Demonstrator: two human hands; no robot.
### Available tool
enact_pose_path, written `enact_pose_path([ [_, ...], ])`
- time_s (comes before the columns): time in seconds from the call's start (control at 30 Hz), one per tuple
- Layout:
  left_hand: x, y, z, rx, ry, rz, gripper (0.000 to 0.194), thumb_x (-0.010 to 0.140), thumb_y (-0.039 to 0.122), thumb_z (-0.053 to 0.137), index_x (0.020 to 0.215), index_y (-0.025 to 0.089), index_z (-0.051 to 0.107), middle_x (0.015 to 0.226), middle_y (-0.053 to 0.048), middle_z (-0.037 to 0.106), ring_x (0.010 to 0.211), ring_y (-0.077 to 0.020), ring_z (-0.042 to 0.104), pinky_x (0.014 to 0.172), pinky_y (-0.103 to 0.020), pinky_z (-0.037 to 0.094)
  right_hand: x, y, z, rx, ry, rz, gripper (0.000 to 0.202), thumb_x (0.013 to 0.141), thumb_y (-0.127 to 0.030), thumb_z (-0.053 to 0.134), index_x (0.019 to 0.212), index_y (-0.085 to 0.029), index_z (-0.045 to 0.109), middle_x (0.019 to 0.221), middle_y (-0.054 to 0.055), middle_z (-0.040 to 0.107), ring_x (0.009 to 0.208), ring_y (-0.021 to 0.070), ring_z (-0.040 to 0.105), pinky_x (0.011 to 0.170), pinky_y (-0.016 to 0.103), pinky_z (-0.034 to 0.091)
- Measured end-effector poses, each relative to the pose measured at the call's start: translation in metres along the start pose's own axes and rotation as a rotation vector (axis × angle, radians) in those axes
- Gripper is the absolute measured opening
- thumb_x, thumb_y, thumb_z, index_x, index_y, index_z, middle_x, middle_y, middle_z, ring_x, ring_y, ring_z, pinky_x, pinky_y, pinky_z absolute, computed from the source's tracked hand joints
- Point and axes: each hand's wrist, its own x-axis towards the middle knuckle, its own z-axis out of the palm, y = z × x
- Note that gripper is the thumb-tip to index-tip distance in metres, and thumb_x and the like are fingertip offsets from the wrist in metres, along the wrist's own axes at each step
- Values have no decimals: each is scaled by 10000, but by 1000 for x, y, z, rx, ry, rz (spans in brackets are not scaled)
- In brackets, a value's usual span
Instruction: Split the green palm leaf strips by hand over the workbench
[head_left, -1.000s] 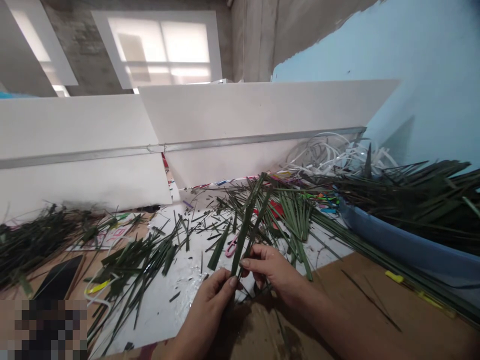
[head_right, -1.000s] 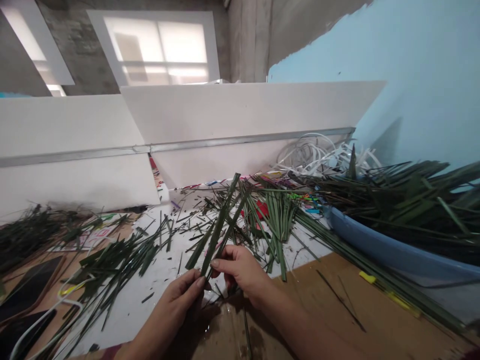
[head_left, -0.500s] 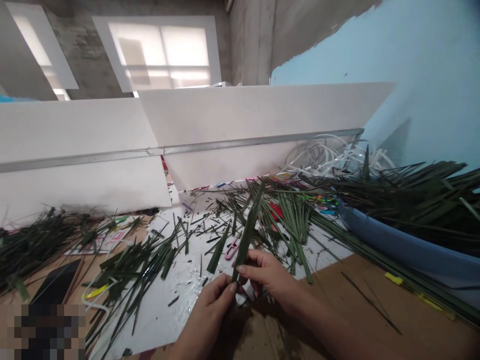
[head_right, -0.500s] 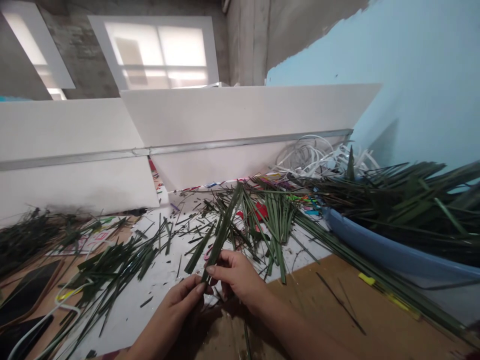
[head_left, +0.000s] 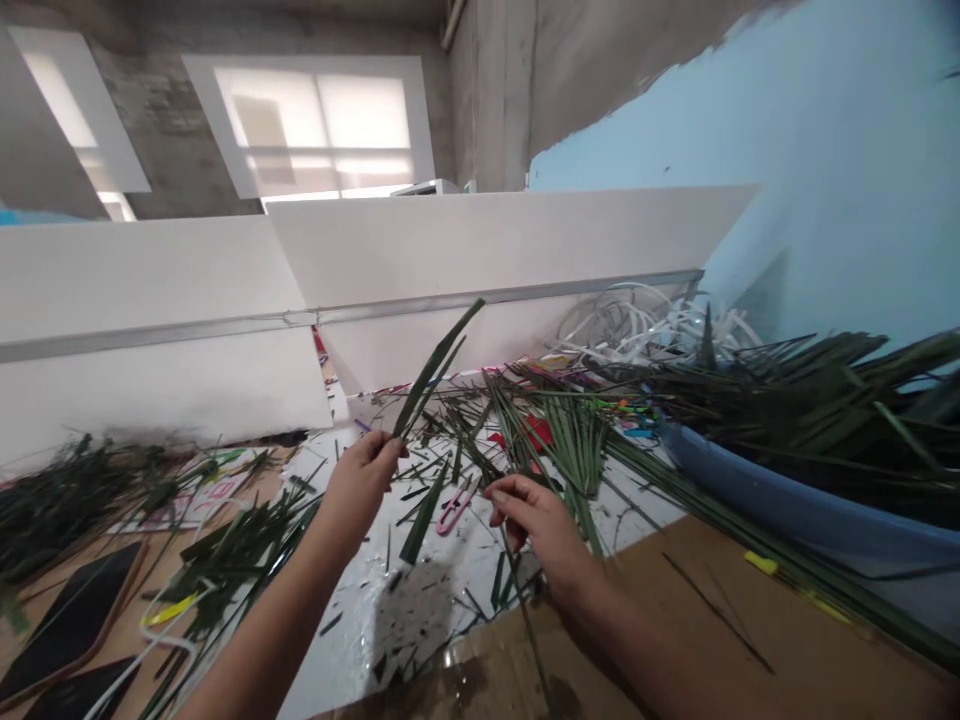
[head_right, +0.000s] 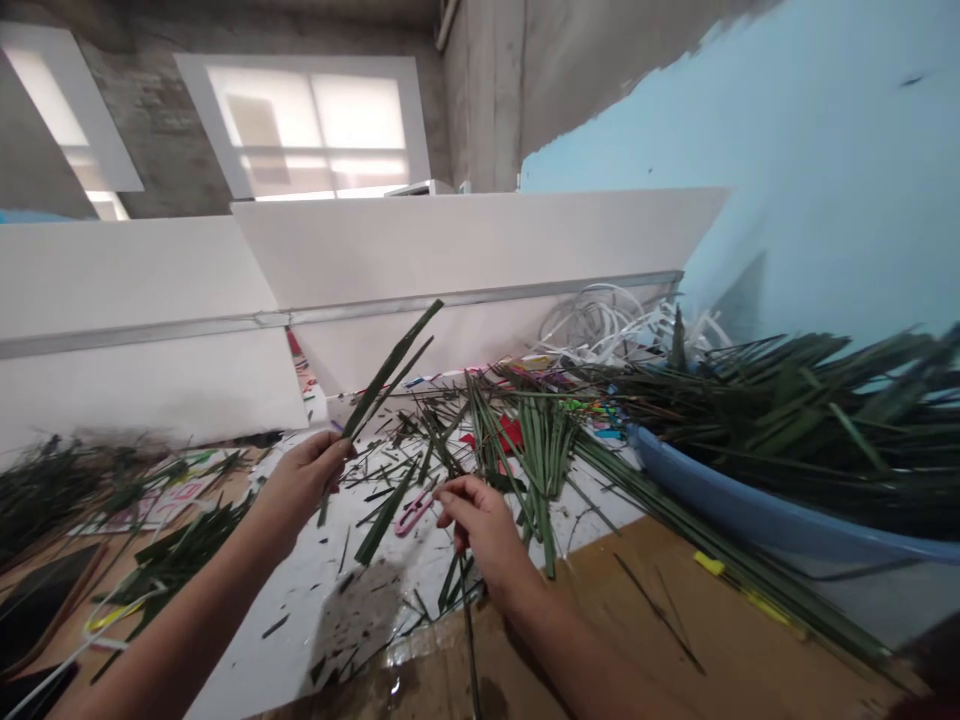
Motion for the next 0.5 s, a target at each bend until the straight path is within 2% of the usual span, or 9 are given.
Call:
enact_pose_path([
  [0.1, -9, -9, 26, -112, -124, -70, 316, 762, 504, 581, 717, 192, 585, 511, 68, 409, 475, -115, 379, 469, -216, 280, -2, -1, 5, 18, -38, 6, 399, 701, -535, 711, 847, -168, 655, 643, -13, 625, 416, 73, 412, 402, 205, 321],
  [0.2, -36, -32, 59, -190, -253, -152, 384, 719, 575, 601, 682, 196, 546, 486, 72, 404, 441, -108, 364, 438, -217, 244, -4, -6, 8, 66, -64, -20, 378, 724, -520, 712, 863, -173, 661, 687, -18, 624, 446, 70, 417, 423, 205, 346],
  [0.27, -53, -46, 74, -242, -304, -152, 409, 728, 596, 594, 682, 194, 536, 484, 80, 384, 430, -100, 329, 436, -223, 244, -4, -8, 8, 88, -77, -33, 339, 709, -482, 734, 826, -173, 660, 684, -25, 609, 454, 69, 417, 421, 204, 339],
  [0.4, -66, -59, 83, -272, -345, -88, 380, 787, 540, 620, 689, 184, 531, 596, 40, 490, 530, -112, 409, 501, -234, 323, -2, -6, 7, 85, -68, -18, 282, 645, -400, 769, 733, -164, 643, 626, -39, 580, 432, 67, 405, 403, 208, 306],
  [0.5, -69, -56, 79, -277, -371, -126, 388, 817, 564, 587, 736, 186, 546, 535, 54, 467, 501, -123, 431, 508, -243, 352, -1, -4, 7, 62, -79, -8, 222, 649, -354, 743, 696, -160, 646, 592, -45, 564, 415, 64, 387, 393, 208, 289],
])
